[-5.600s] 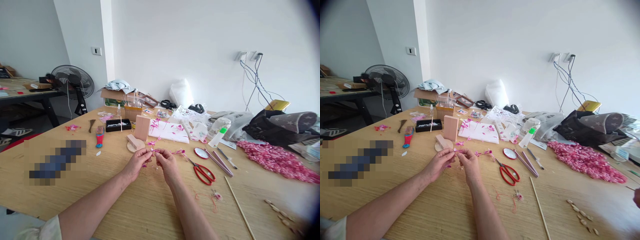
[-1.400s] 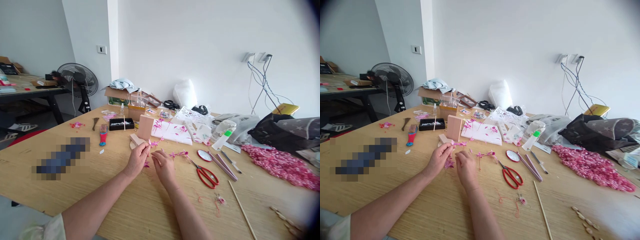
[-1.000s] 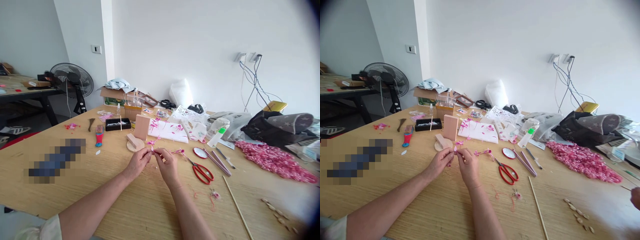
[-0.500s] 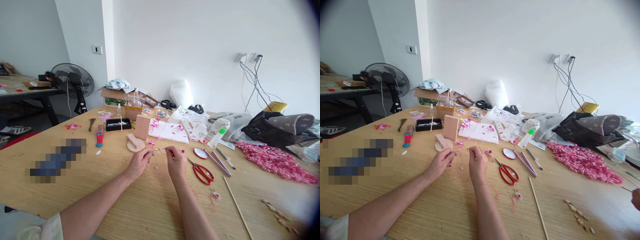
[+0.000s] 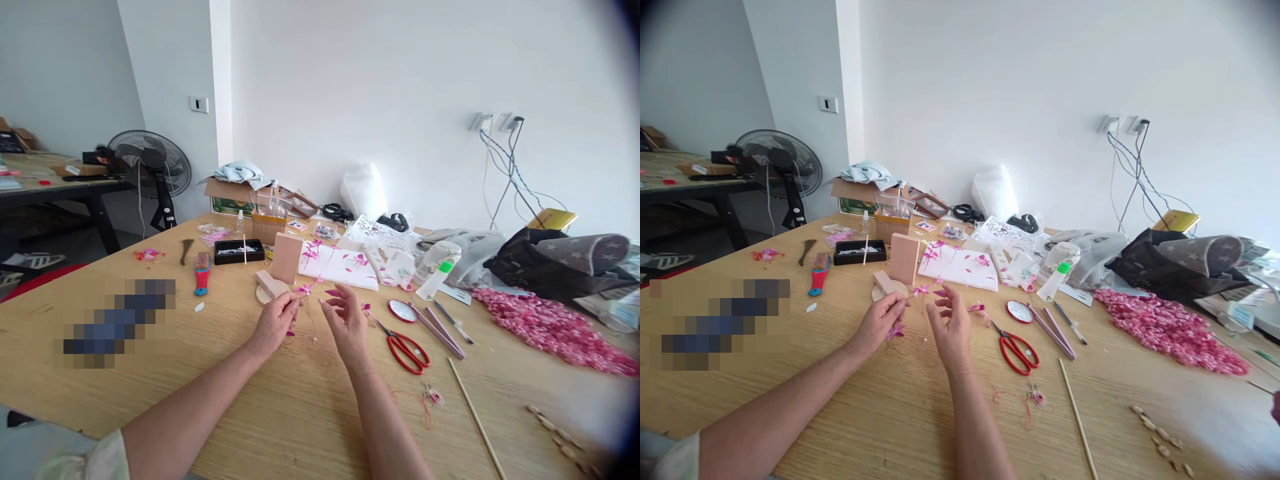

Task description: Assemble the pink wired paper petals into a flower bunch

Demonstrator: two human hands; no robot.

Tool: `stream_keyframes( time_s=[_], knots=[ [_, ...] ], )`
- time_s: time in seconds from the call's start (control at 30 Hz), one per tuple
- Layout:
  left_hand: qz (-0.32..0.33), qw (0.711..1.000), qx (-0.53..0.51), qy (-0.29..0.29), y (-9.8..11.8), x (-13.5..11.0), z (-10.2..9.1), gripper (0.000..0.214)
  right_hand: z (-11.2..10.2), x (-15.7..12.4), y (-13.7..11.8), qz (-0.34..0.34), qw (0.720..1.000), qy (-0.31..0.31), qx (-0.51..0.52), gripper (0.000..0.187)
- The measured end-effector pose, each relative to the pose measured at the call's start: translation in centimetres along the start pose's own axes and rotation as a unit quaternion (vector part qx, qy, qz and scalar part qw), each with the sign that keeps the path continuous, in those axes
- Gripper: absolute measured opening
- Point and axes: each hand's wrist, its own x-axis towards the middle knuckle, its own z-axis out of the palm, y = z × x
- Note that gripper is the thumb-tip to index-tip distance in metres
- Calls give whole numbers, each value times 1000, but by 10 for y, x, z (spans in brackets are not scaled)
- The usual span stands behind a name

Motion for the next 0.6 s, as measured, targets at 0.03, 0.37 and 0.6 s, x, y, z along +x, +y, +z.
stream_keyframes(
  time_s=[0.03, 0.37, 0.6],
  knots=[
    [-4, 1000, 2, -4, -1, 0, 1, 28, 1, -1, 0, 1, 1000, 0, -16, 28],
    [-15, 1000, 4, 8, -2, 2, 0, 26, -30, 13, 19, 50, 988, 135, -50, 15],
    [55, 995, -20, 84, 10, 2, -6, 26, 10, -4, 15, -58, 989, -100, -90, 12]
  ],
)
